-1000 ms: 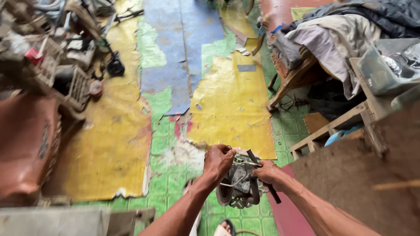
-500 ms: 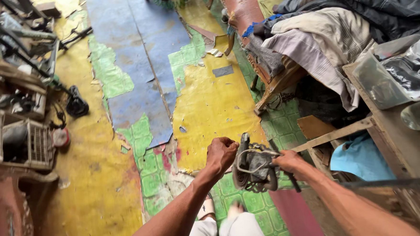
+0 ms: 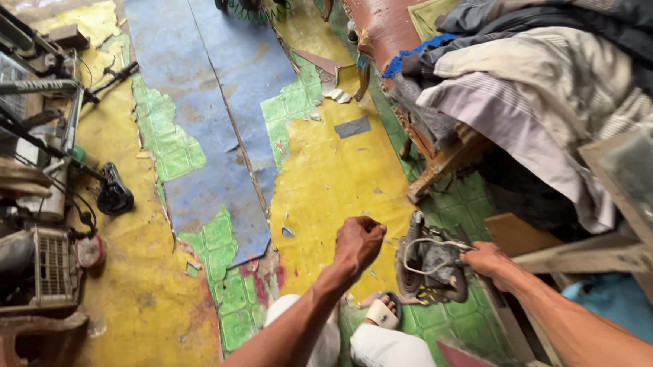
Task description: The person cleans a cluttered workshop area by wiping a metal surface with a cloth, moving a power strip, and sweeping the floor with a broom. The person handles a cloth, a power strip, and a broom while organizing items on a workbench.
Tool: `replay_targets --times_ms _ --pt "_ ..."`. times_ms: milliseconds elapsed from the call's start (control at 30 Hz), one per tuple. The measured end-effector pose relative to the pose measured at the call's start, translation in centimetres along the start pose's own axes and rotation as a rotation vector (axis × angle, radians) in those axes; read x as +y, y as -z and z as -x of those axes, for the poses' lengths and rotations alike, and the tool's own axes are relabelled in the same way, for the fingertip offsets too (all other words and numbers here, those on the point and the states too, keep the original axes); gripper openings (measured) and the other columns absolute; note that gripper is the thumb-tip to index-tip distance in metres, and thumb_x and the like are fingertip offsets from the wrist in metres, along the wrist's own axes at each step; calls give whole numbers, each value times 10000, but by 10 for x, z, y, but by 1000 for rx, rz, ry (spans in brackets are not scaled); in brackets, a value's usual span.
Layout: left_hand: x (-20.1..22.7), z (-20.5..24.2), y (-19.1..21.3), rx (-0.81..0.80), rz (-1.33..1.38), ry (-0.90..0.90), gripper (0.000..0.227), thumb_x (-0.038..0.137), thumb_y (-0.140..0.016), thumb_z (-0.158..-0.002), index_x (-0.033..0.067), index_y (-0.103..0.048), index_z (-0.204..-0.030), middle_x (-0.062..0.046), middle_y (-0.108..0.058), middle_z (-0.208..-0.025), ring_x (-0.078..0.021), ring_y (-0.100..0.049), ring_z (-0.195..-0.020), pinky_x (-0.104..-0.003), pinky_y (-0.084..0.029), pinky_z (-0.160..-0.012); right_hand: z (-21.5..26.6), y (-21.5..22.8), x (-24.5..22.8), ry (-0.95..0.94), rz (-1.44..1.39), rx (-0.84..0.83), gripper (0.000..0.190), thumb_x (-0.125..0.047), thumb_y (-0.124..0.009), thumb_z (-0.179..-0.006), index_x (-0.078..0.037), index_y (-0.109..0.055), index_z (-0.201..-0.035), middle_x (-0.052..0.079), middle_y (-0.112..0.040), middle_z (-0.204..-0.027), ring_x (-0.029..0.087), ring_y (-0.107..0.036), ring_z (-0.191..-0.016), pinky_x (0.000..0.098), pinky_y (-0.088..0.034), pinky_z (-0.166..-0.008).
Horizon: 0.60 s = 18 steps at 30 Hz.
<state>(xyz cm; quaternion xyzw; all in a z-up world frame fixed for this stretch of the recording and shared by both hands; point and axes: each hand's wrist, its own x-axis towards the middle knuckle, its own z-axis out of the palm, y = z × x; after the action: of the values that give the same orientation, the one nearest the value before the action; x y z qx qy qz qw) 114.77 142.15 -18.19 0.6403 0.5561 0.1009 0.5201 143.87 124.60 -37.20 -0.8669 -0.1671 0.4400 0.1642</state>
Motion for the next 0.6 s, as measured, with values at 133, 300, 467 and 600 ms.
replay_targets --times_ms 133,300,467,600 --pt "0 -36 -12 -49 -7 -1 341 302 -708 -857 22 -787 -1035 -198 -781 -1005 -300 -760 -975 -391 -568 -913 -58 -1 8 -104 -38 -61 741 -220 -667 -900 -87 -453 -1597 254 -705 -1144 297 -646 -872 494 -531 -728" --pt "6 -89 -32 -127 -60 -31 336 300 -686 -882 36 -783 -1067 -193 -775 -1018 -304 -753 -961 -400 -571 -900 -120 -2 11 -36 -28 4 777 -232 -747 -877 -31 -431 -1557 170 -541 -1502 313 -569 -1263 441 -494 -996" --pt "1 -126 -53 -205 -51 -71 344 287 -689 -886 10 -775 -1072 -199 -776 -1005 -297 -760 -938 -396 -579 -888 -172 -9 14 -127 4 -15 764 -235 -708 -908 -87 -391 -1588 175 -642 -1195 292 -636 -996 451 -532 -803" --pt "1 -152 -61 -216 -22 -57 339 275 -681 -884 12 -767 -1080 -189 -777 -1006 -284 -763 -926 -389 -589 -874 -207 0 27 5 -185 -41 522 -266 -731 -864 -35 -589 -1310 106 -588 -752 235 -538 -639 424 -430 -575"
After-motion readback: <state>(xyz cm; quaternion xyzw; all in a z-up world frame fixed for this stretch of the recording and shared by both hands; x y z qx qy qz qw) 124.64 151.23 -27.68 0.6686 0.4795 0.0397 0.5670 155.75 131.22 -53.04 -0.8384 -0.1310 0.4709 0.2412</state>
